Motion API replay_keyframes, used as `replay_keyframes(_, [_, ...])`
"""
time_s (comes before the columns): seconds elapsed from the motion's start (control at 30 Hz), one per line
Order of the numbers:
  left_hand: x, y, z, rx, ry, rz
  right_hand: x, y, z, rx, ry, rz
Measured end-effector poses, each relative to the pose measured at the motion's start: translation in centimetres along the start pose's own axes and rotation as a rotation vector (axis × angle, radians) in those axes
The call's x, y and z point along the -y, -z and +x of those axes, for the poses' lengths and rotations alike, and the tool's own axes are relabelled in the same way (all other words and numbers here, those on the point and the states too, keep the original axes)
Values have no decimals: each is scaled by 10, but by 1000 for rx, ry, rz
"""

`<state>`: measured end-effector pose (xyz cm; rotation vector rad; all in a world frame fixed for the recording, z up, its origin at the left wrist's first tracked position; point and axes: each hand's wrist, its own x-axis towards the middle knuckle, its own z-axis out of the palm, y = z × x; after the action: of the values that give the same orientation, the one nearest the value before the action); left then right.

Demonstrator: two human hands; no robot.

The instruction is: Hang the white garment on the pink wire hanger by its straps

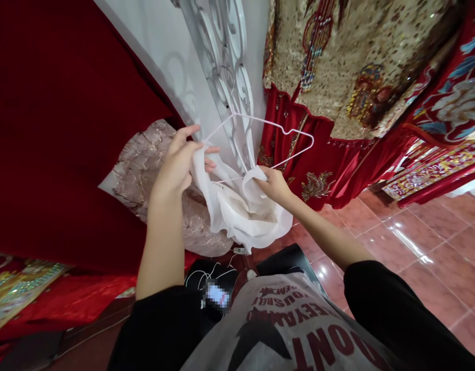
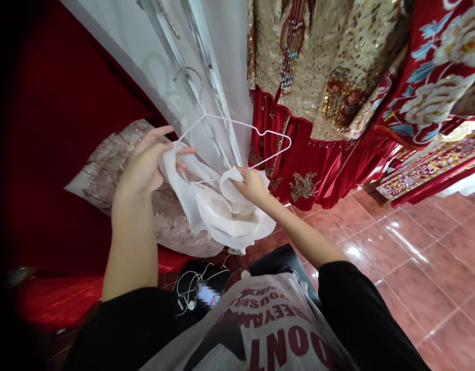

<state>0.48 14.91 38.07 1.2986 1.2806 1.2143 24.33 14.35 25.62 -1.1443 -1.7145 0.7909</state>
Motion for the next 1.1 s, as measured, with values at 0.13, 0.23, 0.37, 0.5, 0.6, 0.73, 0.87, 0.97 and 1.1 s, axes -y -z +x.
replay_keyframes(0.13, [15,1,2,75,-46,323,0,12,2,35,-4,104])
replay_keyframes(0.23, [22,5,3,45,-183,581,8,33,-1,122,3,242])
replay_keyframes(0.37, [19,9,3,-20,-329,832,18,81,-10,140,-222,407])
replay_keyframes(0.5, [15,13,4,-10,-336,904,8,138,3,-10,-468,585])
replay_keyframes(0.6, [17,13,6,34,-329,900,-1,172,32,-137,-514,593])
replay_keyframes(0.73, [18,14,9,44,-357,908,-1,197,75,-236,-548,499])
replay_keyframes(0.87, [18,13,9,38,-372,937,18,202,101,-197,-528,410])
replay_keyframes(0.97, [18,12,9,53,-368,931,41,193,111,-148,-483,308])
replay_keyframes(1.1, [20,10,10,58,-372,911,61,179,115,-76,-371,191])
